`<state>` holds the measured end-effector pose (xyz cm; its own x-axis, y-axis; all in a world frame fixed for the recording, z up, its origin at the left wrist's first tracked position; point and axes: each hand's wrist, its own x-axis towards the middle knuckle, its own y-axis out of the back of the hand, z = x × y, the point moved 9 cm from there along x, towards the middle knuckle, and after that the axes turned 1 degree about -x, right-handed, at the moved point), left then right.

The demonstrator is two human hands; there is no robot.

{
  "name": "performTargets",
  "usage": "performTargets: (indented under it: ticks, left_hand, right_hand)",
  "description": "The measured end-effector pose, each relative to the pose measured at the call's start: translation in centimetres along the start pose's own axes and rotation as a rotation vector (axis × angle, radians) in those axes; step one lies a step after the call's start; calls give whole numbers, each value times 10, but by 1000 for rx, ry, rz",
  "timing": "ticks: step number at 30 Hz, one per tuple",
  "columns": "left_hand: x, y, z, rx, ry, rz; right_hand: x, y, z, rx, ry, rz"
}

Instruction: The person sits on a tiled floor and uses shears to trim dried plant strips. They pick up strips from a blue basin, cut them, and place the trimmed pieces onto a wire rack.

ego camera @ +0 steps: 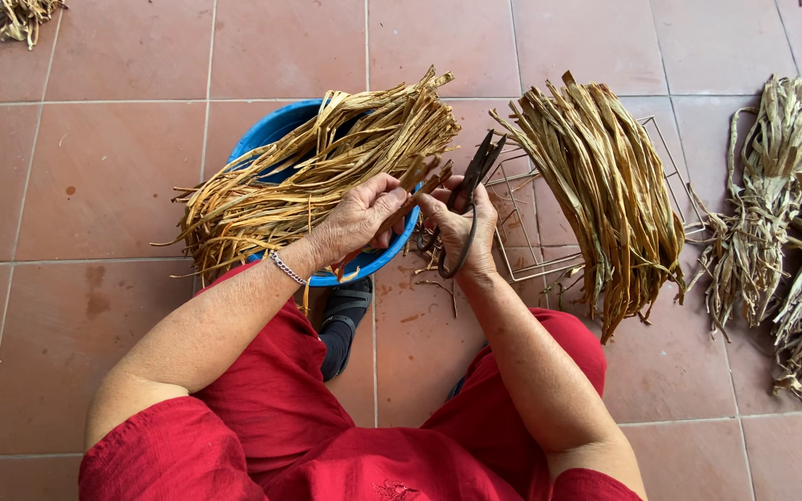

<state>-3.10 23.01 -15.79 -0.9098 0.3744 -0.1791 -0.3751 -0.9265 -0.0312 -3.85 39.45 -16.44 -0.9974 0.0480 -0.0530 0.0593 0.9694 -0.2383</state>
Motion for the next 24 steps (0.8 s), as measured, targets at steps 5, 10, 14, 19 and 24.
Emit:
performTargets:
  ticks: [5, 10, 14, 19, 24]
  left_hand:
    - [1, 0, -10, -73, 78, 1]
    - [3, 1, -14, -32, 84, -26]
    - [5, 2, -11, 13, 12, -34]
    - [8, 7, -7, -3, -16, -2]
    - [3, 4, -7, 51, 9, -5]
  right_hand:
    - [2, -2, -2, 128, 38, -64]
    - [2, -1, 2, 129, -39, -34]
    - [1, -7, -10, 52, 14, -78]
    - [-6, -19, -10, -65, -21, -152]
    - [-6, -18, -12, -41, 16, -156]
